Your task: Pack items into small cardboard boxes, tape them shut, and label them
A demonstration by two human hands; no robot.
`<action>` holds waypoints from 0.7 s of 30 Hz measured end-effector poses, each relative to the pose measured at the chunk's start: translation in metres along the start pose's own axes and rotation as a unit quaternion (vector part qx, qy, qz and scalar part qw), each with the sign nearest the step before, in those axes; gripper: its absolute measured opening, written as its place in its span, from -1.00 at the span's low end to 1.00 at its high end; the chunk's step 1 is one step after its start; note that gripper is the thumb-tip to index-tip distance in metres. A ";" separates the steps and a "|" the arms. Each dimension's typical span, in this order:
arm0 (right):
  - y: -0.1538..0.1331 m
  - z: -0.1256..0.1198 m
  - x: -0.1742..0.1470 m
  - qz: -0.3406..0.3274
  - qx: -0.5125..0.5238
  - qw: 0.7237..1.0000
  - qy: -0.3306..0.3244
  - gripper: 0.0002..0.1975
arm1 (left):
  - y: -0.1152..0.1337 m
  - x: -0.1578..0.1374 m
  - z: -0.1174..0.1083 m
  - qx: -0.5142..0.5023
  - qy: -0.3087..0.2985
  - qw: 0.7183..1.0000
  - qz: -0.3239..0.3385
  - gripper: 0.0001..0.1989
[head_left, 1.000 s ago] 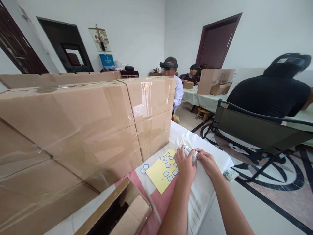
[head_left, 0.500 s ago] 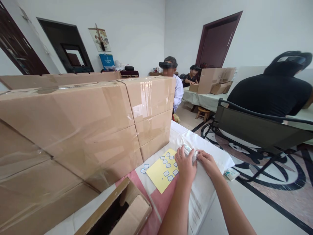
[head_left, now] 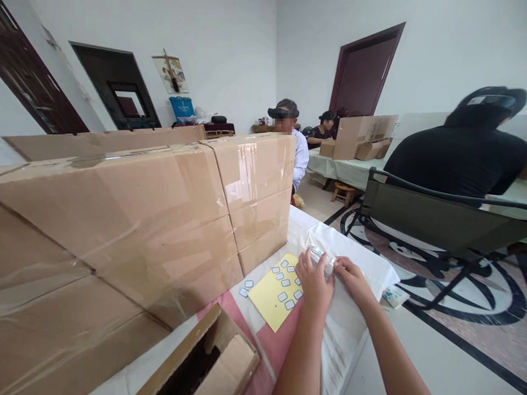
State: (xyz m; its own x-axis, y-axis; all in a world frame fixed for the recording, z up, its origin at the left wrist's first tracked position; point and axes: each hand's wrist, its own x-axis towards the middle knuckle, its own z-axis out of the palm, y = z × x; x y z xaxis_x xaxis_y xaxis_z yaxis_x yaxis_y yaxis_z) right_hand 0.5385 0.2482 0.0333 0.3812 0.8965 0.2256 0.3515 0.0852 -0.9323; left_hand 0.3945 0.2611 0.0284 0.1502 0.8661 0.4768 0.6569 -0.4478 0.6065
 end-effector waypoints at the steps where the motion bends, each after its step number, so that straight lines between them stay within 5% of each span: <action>1: -0.001 -0.001 -0.001 -0.003 -0.011 1.000 0.001 -0.48 | -0.001 0.000 0.000 0.001 0.000 1.000 0.000 -0.39; 11: -0.016 -0.019 0.001 0.115 -0.017 0.985 -0.131 -0.47 | 0.000 0.001 0.000 -0.003 0.003 1.000 -0.005 -0.33; 21: -0.007 -0.022 0.000 0.087 -0.015 0.985 -0.148 -0.45 | 0.001 0.000 0.000 -0.001 0.004 1.000 -0.009 -0.32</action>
State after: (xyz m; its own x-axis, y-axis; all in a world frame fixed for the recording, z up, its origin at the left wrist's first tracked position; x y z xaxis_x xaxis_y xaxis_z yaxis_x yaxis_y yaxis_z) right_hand 0.5548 0.2384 0.0457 0.1739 0.9842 -0.0329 0.3302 -0.0897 -0.9396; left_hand 0.3950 0.2602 0.0293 0.1337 0.8721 0.4708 0.6578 -0.4334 0.6161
